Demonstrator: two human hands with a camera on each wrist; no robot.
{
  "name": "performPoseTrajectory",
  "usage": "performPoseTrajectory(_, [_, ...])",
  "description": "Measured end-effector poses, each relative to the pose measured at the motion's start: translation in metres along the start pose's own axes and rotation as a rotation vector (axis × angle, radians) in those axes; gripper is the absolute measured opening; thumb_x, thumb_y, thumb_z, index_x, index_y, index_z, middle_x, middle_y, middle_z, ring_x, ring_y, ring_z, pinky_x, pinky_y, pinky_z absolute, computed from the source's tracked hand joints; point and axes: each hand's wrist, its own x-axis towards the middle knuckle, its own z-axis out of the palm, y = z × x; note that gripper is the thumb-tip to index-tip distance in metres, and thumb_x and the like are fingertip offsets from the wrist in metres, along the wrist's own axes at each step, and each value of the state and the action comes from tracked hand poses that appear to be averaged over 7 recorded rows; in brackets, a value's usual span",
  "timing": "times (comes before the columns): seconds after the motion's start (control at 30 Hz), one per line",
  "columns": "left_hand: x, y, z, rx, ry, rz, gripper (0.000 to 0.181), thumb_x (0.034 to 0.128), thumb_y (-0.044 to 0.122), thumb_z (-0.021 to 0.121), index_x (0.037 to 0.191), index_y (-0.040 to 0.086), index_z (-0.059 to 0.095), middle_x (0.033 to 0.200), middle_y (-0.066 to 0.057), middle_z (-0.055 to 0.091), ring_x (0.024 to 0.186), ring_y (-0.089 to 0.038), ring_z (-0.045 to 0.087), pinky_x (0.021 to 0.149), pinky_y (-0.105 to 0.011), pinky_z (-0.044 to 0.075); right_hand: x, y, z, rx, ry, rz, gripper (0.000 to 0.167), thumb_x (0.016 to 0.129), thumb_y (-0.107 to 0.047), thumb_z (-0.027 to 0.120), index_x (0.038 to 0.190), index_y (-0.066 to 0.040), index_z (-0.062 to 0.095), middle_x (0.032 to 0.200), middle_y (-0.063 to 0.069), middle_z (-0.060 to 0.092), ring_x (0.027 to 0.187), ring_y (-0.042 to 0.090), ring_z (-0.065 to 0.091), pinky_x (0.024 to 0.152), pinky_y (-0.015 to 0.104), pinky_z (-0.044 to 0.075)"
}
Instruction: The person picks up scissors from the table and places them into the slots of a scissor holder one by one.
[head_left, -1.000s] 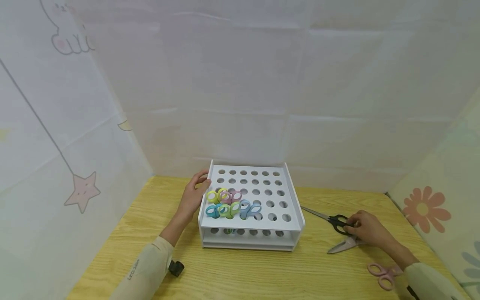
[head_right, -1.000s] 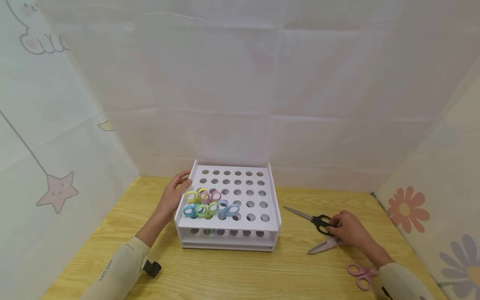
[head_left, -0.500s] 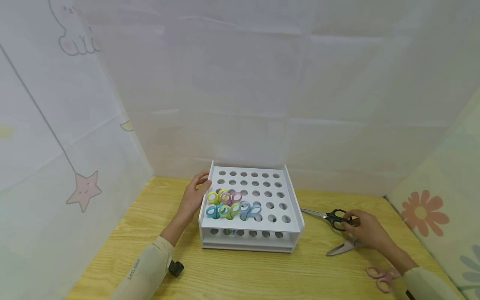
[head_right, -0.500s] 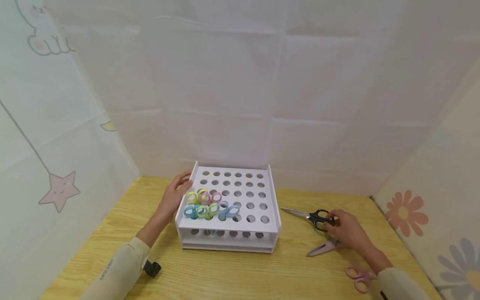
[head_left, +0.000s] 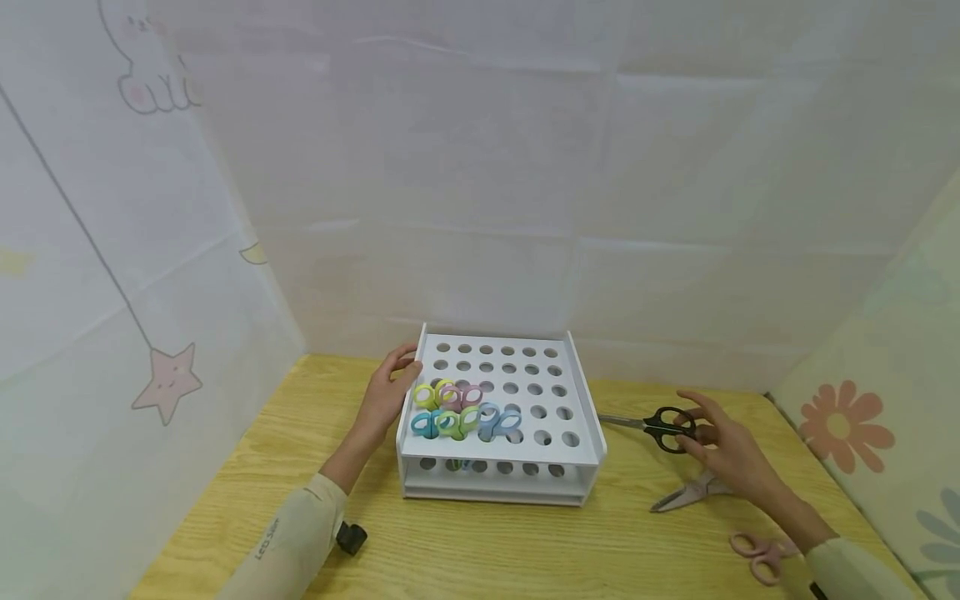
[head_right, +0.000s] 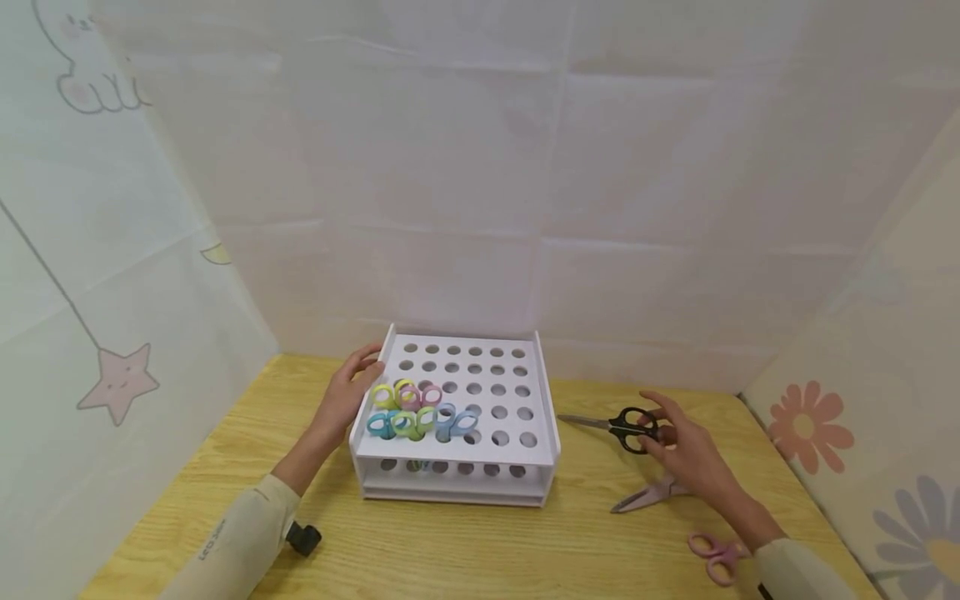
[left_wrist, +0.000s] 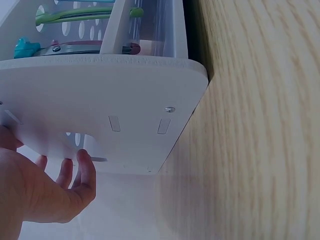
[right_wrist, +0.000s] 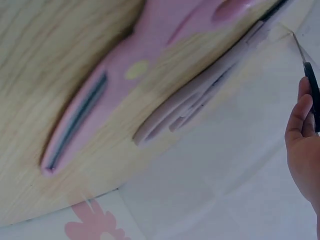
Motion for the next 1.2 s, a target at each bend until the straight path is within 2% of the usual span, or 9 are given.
performPoseTrajectory(0.13, [0.0,0.0,0.0,0.005,0.01,-0.006,0.046,0.1021,0.038,0.061,0.144,0.022,0.056,0.136,-0.014,0.056,0.113,-0.034,0.058,0.091,-0.045,0.046,0.006,-0.009,-0.001,-0.013,0.024,-0.019,0.079,0.09,0.009,0.073,0.157,-0.013,0.037,0.112,0.013,0.064,0.079,0.016,0.07,0.062,0.025,0.052])
performPoseTrajectory(0.3, [0.0,0.0,0.001,0.003,0.01,-0.014,0.043,0.1023,0.037,0.061,0.143,0.024,0.057,0.136,-0.013,0.056,0.113,-0.033,0.057,0.092,-0.046,0.046,0.011,-0.018,-0.002,-0.09,0.069,-0.064,0.075,0.088,0.008,0.074,0.154,-0.01,0.041,0.11,0.01,0.068,0.08,0.01,0.068,0.066,0.019,0.048])
performPoseTrajectory(0.5, [0.0,0.001,0.002,0.006,0.012,-0.008,0.043,0.1019,0.038,0.061,0.142,0.024,0.057,0.136,-0.014,0.056,0.114,-0.034,0.058,0.093,-0.046,0.046,0.016,-0.026,-0.002,-0.173,0.142,-0.105,0.065,0.083,0.008,0.079,0.142,-0.005,0.055,0.106,0.01,0.07,0.083,0.006,0.066,0.07,0.012,0.046])
performPoseTrajectory(0.63, [-0.001,0.001,0.002,0.007,0.006,-0.016,0.044,0.1019,0.04,0.061,0.143,0.024,0.057,0.136,-0.013,0.056,0.114,-0.034,0.058,0.093,-0.047,0.046,0.019,-0.031,-0.002,-0.168,0.179,-0.124,0.058,0.079,0.011,0.081,0.131,-0.003,0.063,0.098,0.008,0.073,0.081,0.006,0.066,0.057,0.014,0.044])
performPoseTrajectory(0.77, [-0.001,0.001,0.002,0.006,0.003,-0.012,0.044,0.1022,0.039,0.061,0.143,0.024,0.056,0.137,-0.013,0.055,0.114,-0.035,0.058,0.094,-0.047,0.046,0.023,-0.037,-0.003,-0.164,0.209,-0.154,0.054,0.075,0.013,0.082,0.124,-0.003,0.068,0.089,0.003,0.073,0.078,0.005,0.065,0.044,0.017,0.035])
performPoseTrajectory(1.0, [0.0,0.0,0.001,0.003,0.007,-0.004,0.045,0.1024,0.038,0.061,0.145,0.022,0.056,0.137,-0.015,0.055,0.115,-0.035,0.057,0.094,-0.048,0.044,0.028,-0.045,-0.009,-0.179,0.223,-0.214,0.055,0.074,0.014,0.083,0.124,-0.006,0.071,0.085,-0.005,0.071,0.075,0.005,0.065,0.044,0.015,0.031])
performPoseTrajectory(1.2, [0.0,-0.001,0.001,0.008,0.009,-0.003,0.045,0.1027,0.037,0.06,0.144,0.022,0.056,0.137,-0.015,0.055,0.116,-0.035,0.057,0.095,-0.049,0.045,0.03,-0.057,-0.016,-0.174,0.219,-0.241,0.057,0.073,0.014,0.083,0.124,-0.007,0.071,0.084,-0.006,0.071,0.077,0.005,0.066,0.046,0.017,0.035])
